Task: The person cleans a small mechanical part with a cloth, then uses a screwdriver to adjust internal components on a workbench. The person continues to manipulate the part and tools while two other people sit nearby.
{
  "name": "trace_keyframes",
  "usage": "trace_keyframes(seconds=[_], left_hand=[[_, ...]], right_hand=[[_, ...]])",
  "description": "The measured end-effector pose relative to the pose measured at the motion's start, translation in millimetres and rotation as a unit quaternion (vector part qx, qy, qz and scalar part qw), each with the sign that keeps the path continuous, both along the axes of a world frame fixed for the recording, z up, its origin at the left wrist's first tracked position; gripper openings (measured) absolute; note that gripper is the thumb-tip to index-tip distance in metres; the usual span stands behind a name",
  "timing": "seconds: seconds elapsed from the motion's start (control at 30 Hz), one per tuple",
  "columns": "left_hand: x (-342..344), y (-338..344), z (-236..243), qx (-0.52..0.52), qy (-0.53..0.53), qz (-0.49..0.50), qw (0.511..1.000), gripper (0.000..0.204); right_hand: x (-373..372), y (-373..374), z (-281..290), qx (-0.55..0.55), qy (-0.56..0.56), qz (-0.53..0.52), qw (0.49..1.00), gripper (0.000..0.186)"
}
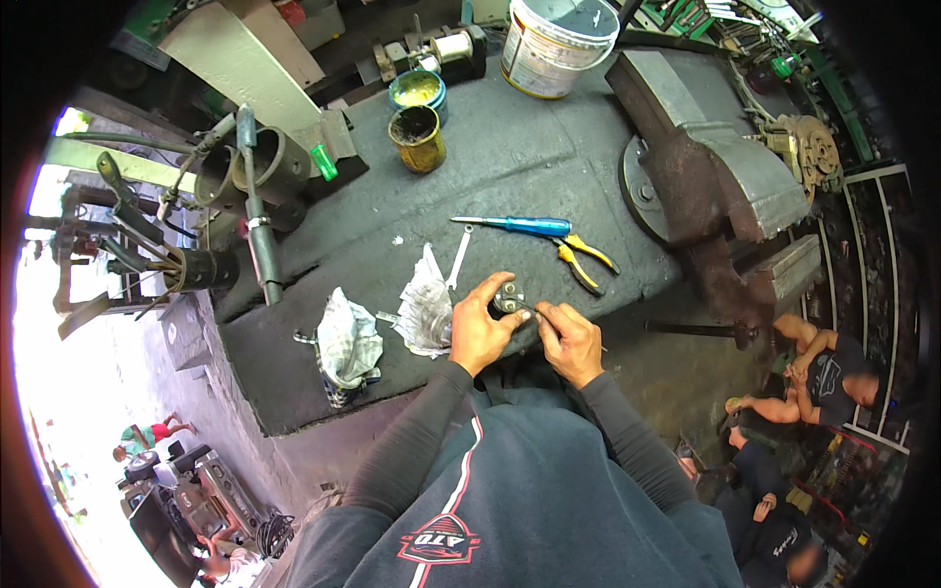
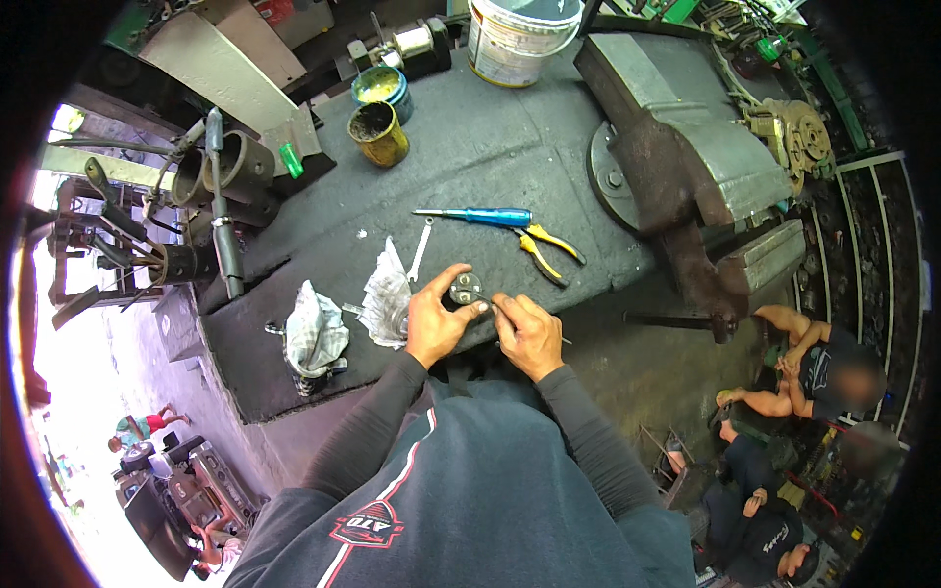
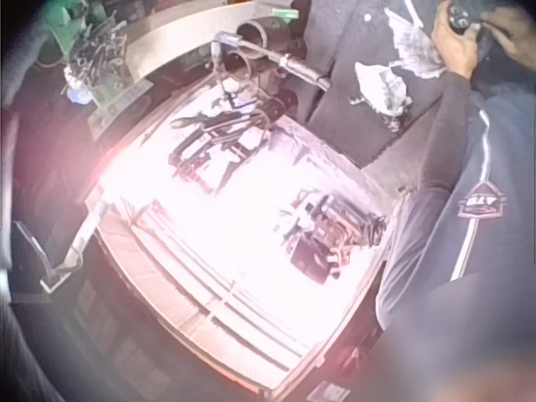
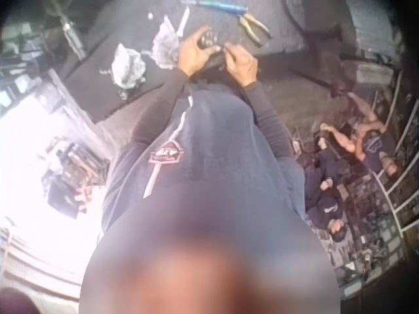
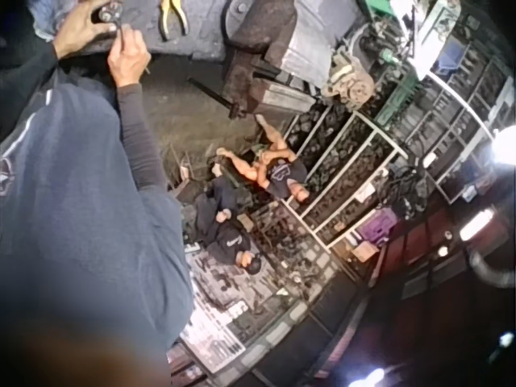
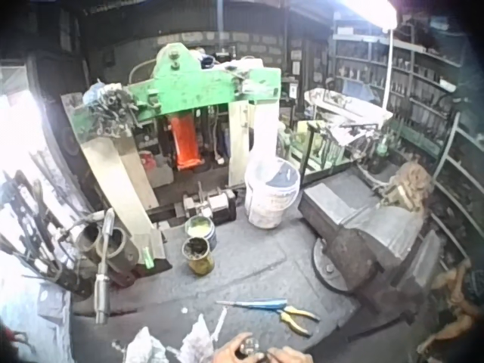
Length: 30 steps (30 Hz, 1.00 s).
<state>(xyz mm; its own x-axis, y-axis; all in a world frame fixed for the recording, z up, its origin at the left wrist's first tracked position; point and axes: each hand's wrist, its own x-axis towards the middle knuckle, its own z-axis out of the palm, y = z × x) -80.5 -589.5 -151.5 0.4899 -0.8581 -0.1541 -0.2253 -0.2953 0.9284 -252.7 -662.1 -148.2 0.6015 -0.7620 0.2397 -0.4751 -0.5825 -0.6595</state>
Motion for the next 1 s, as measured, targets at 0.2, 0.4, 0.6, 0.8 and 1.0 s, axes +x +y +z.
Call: trace_keyframes(seconds=[0.2, 0.4, 0.6, 0.8, 1.0], left_hand=[[-3, 5, -7, -0.031, -0.01, 0.008, 0.999, 0.066], [2, 16, -3, -0.032, -0.054, -0.03, 0.998, 0.104], [25, 70, 47, -0.028, -0.073, 0.038, 0.996, 0.086], [65, 152, 72, -0.068, -0.064, 0.287, 0.953, 0.041], [95, 199, 95, -0.188, -0.026, 0.447, 0.874, 0.025]], right_hand=[[-10, 1, 17, 0.023, 0.025, 0.013, 0.999, 0.02], [-14, -53, 9, -0.045, 0.019, -0.07, 0.996, 0.025], [38, -95, 25, -0.145, 0.003, -0.084, 0.986, 0.029], [58, -48, 54, -0.067, -0.042, -0.014, 0.997, 0.012], [191, -23, 79, 0.041, -0.052, 0.166, 0.984, 0.027]])
